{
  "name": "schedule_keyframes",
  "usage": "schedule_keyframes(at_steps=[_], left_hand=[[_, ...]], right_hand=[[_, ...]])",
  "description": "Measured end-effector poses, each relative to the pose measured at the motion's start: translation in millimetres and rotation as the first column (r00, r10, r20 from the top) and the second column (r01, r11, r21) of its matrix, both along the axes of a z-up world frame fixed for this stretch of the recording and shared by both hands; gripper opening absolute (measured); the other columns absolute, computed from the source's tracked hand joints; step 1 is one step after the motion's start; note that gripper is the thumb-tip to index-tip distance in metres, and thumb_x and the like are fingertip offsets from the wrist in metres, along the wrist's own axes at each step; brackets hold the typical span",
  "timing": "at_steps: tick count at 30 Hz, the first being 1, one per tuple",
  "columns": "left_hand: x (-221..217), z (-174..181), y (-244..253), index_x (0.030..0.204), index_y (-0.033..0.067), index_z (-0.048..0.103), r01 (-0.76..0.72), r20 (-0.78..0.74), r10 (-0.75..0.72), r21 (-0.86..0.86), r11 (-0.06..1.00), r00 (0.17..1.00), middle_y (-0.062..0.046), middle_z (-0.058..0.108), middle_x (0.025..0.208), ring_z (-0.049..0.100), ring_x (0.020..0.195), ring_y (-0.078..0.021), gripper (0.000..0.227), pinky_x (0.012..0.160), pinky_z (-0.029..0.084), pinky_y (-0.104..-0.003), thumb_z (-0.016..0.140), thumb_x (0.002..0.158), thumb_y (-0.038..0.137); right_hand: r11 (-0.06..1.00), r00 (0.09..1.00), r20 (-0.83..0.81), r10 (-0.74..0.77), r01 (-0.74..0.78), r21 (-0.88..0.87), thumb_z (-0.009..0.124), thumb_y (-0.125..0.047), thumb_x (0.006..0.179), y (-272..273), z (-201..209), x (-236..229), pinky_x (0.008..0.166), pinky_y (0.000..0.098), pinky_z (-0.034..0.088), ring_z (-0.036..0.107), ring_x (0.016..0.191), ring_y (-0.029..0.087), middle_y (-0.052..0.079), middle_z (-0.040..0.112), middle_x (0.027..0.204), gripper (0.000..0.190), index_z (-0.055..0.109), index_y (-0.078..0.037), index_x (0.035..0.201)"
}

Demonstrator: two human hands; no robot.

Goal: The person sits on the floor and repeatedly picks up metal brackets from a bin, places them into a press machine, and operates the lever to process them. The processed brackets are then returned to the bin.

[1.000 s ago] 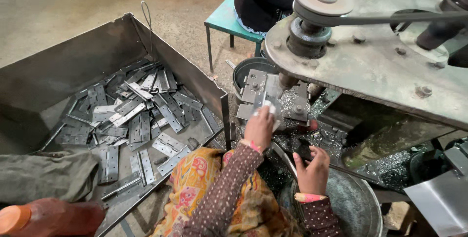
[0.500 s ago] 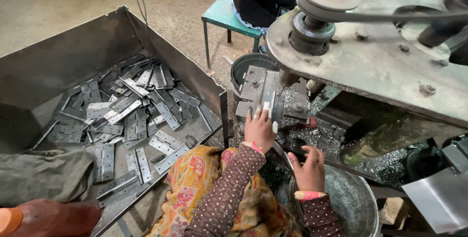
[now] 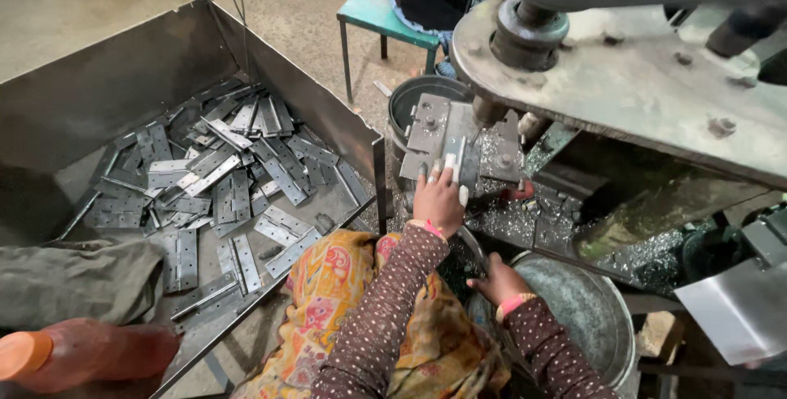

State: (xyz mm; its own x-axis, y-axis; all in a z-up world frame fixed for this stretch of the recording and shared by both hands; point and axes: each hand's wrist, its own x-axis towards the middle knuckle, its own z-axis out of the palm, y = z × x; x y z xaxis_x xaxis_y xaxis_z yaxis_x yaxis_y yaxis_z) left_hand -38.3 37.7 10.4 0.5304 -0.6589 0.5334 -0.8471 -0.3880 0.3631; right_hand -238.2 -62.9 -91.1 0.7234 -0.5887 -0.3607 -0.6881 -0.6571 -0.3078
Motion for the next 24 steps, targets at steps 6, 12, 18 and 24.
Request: schedule_keyframes(at_steps=[6,12,18,24], left_hand=[[-7.6,-1.7,-3.3,0.087,0.0018,0.074,-0.029,-0.009,0.029,-0.04,0.999,1.0,-0.016,0.063,0.121,0.056,0.125,-0.0345,0.018,0.109,0.037,-0.055,0.065,0.079,0.015],[-2.5,-0.3,-5.1,0.087,0.0026,0.074,0.014,-0.077,-0.017,-0.037,0.999,0.997,-0.014,0.063,0.12,0.057,0.123,-0.0334,0.017,0.113,0.035,-0.055,0.064,0.076,0.012],[-5.0,2.9,-2.9,0.084,0.0019,0.073,0.015,-0.05,-0.017,-0.032,0.999,0.999,-0.017,0.063,0.12,0.057,0.122,-0.0357,0.018,0.115,0.033,-0.056,0.066,0.071,0.013],[-15.6,-12.3,-10.8,0.089,0.0006,0.072,-0.04,-0.068,0.036,-0.054,0.998,0.997,-0.019,0.06,0.128,0.054,0.127,-0.0378,0.017,0.111,0.037,-0.056,0.066,0.082,0.014]], right_hand=[[0.998,0.996,-0.079,0.05,-0.053,-0.032,0.088,-0.058,0.074,-31.8,10.2,31.9,0.086,0.0495,0.056,0.07,0.099,0.045,0.025,0.071,0.101,0.078,0.05,-0.002,0.113],[0.999,0.997,0.062,-0.045,0.044,0.011,0.084,-0.046,0.078,-2.9,-29.6,-9.1,0.081,0.0537,0.054,0.068,0.097,0.048,0.027,0.071,0.098,0.063,0.051,-0.004,0.113],[0.999,0.998,0.033,0.049,-0.05,0.007,0.087,-0.047,0.074,-17.0,-14.3,4.9,0.084,0.0517,0.055,0.07,0.098,0.047,0.027,0.072,0.101,0.071,0.049,-0.001,0.113],[0.995,0.995,-0.068,0.076,-0.08,-0.067,0.087,-0.053,0.074,-27.0,2.7,21.6,0.085,0.0512,0.056,0.07,0.097,0.045,0.026,0.072,0.099,0.072,0.052,-0.002,0.111]])
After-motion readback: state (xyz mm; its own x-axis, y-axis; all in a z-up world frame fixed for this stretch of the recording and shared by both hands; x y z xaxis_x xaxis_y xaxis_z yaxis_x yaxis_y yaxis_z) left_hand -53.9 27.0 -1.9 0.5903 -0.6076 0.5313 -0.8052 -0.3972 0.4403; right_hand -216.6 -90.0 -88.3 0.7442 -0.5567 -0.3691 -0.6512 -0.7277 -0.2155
